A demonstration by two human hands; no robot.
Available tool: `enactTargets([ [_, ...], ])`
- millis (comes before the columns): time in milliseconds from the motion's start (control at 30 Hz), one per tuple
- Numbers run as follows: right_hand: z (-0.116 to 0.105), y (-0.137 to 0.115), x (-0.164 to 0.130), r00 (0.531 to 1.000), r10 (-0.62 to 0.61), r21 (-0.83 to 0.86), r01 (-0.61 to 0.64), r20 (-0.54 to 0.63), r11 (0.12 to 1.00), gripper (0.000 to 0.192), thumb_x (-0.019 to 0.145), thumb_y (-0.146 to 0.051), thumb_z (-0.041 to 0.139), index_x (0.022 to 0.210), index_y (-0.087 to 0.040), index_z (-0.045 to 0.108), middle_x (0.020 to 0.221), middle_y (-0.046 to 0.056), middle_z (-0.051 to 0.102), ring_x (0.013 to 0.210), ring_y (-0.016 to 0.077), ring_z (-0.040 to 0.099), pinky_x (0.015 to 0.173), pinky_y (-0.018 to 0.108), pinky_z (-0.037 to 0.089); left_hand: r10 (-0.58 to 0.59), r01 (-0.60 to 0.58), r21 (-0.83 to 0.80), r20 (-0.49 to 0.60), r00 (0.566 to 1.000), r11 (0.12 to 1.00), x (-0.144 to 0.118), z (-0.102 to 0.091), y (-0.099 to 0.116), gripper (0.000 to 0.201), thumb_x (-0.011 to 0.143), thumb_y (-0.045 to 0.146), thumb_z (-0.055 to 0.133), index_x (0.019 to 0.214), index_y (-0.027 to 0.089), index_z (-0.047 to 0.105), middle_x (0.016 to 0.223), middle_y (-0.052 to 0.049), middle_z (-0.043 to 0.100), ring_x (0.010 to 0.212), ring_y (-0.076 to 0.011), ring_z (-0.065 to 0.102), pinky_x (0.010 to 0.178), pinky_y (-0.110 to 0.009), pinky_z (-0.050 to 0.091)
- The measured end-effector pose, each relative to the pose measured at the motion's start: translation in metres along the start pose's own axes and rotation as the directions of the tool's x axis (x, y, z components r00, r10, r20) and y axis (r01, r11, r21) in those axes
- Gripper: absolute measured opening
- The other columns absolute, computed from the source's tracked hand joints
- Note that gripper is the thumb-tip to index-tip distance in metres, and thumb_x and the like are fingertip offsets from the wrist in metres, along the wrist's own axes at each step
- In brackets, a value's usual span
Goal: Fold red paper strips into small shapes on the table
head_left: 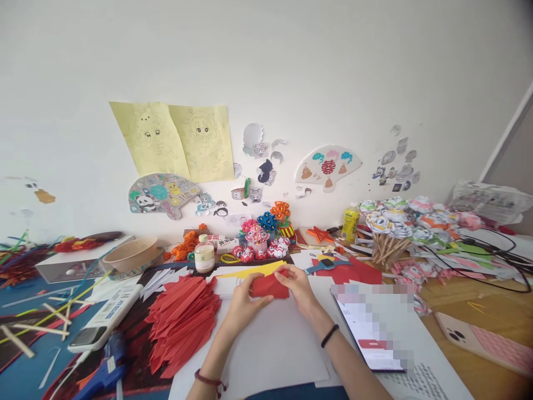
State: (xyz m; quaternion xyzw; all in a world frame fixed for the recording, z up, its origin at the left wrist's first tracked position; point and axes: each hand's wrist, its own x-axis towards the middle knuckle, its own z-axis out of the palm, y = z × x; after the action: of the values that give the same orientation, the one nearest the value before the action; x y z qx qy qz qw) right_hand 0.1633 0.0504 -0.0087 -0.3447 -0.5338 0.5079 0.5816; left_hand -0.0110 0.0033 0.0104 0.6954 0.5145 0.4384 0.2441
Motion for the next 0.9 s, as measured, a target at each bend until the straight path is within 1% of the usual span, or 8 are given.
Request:
enactTargets([
  [100,0.003,0.0,-0.002,0.999,-0.015,0.02,0.016,-0.037,1.0,0.03,0.068,-0.041,0.076,0.085,-0.018,0.066,0.087,0.005,0.065,0.085,0.02,0.06,0.075,0.03,0.048,-0.046,0.035,-0.177,-0.056,0.997,0.984,0.0,0.003,0.002,0.037,0.072,0.036,0.069,0.103,0.018,0.062,0.097,-0.006,0.068,0.082,-0.0201,0.061,0.072,-0.029,0.047],
  [167,0.005,-0.001,-0.003,0.999,-0.01,0.045,0.012,-0.044,0.999,0.033,0.068,-0.042,0.076,0.088,-0.018,0.066,0.09,0.006,0.065,0.087,0.0203,0.06,0.076,0.029,0.048,-0.089,0.055,-0.354,-0.079,0.993,0.934,-0.001,0.006,0.005,0.034,0.075,0.037,0.068,0.102,0.017,0.062,0.096,-0.006,0.067,0.085,-0.0196,0.061,0.072,-0.028,0.047],
  [300,0.009,-0.004,-0.005,0.999,0.021,0.032,-0.022,0.047,0.999,0.041,0.068,-0.045,0.076,0.097,-0.018,0.066,0.086,0.006,0.067,0.088,0.0212,0.062,0.078,0.03,0.049,-0.224,0.117,-0.555,-0.128,0.966,0.823,-0.001,0.01,0.011,0.032,0.072,0.041,0.071,0.089,0.015,0.062,0.078,-0.001,0.065,0.07,-0.0146,0.059,0.062,-0.023,0.044],
  [367,0.01,-0.005,-0.006,0.991,0.056,0.012,-0.058,0.124,0.998,0.045,0.066,-0.046,0.077,0.101,-0.019,0.066,0.085,0.005,0.067,0.084,0.0209,0.064,0.075,0.03,0.05,-0.254,0.127,-0.58,-0.143,0.957,0.805,-0.001,0.01,0.011,0.031,0.072,0.042,0.071,0.085,0.015,0.062,0.076,-0.001,0.065,0.07,-0.0146,0.059,0.062,-0.022,0.044],
  [467,0.013,-0.004,-0.008,0.969,0.097,-0.012,-0.097,0.227,0.995,0.05,0.065,-0.047,0.077,0.105,-0.018,0.067,0.085,0.006,0.068,0.08,0.0212,0.065,0.068,0.031,0.052,-0.226,0.111,-0.608,-0.116,0.967,0.786,0.0,0.009,0.008,0.031,0.075,0.041,0.068,0.092,0.015,0.065,0.088,-0.005,0.068,0.082,-0.0185,0.061,0.072,-0.026,0.046],
  [633,0.022,-0.01,-0.016,0.936,0.018,-0.046,-0.002,0.35,0.999,0.049,0.067,-0.051,0.074,0.1,-0.016,0.071,0.085,0.008,0.07,0.082,0.0244,0.065,0.076,0.038,0.053,-0.186,0.103,-0.58,-0.086,0.979,0.808,0.001,0.006,0.004,0.035,0.075,0.04,0.068,0.098,0.015,0.066,0.094,-0.009,0.069,0.091,-0.0242,0.062,0.08,-0.033,0.048],
  [767,0.025,-0.013,-0.02,0.94,-0.018,-0.085,0.05,0.34,0.995,0.041,0.07,-0.052,0.07,0.09,-0.016,0.073,0.088,0.008,0.072,0.087,0.0256,0.066,0.08,0.038,0.052,-0.161,0.097,-0.502,-0.085,0.983,0.859,0.001,0.002,0.003,0.032,0.076,0.039,0.067,0.096,0.015,0.067,0.094,-0.008,0.069,0.089,-0.0229,0.062,0.079,-0.032,0.048],
  [900,0.023,-0.01,-0.019,0.951,-0.003,-0.172,0.058,0.309,0.983,0.031,0.07,-0.045,0.073,0.079,-0.015,0.073,0.082,0.008,0.072,0.078,0.0242,0.066,0.073,0.035,0.053,-0.154,0.08,-0.53,-0.097,0.983,0.844,0.001,0.0,0.006,0.028,0.078,0.04,0.064,0.091,0.015,0.068,0.09,-0.007,0.07,0.087,-0.0217,0.063,0.079,-0.031,0.048],
])
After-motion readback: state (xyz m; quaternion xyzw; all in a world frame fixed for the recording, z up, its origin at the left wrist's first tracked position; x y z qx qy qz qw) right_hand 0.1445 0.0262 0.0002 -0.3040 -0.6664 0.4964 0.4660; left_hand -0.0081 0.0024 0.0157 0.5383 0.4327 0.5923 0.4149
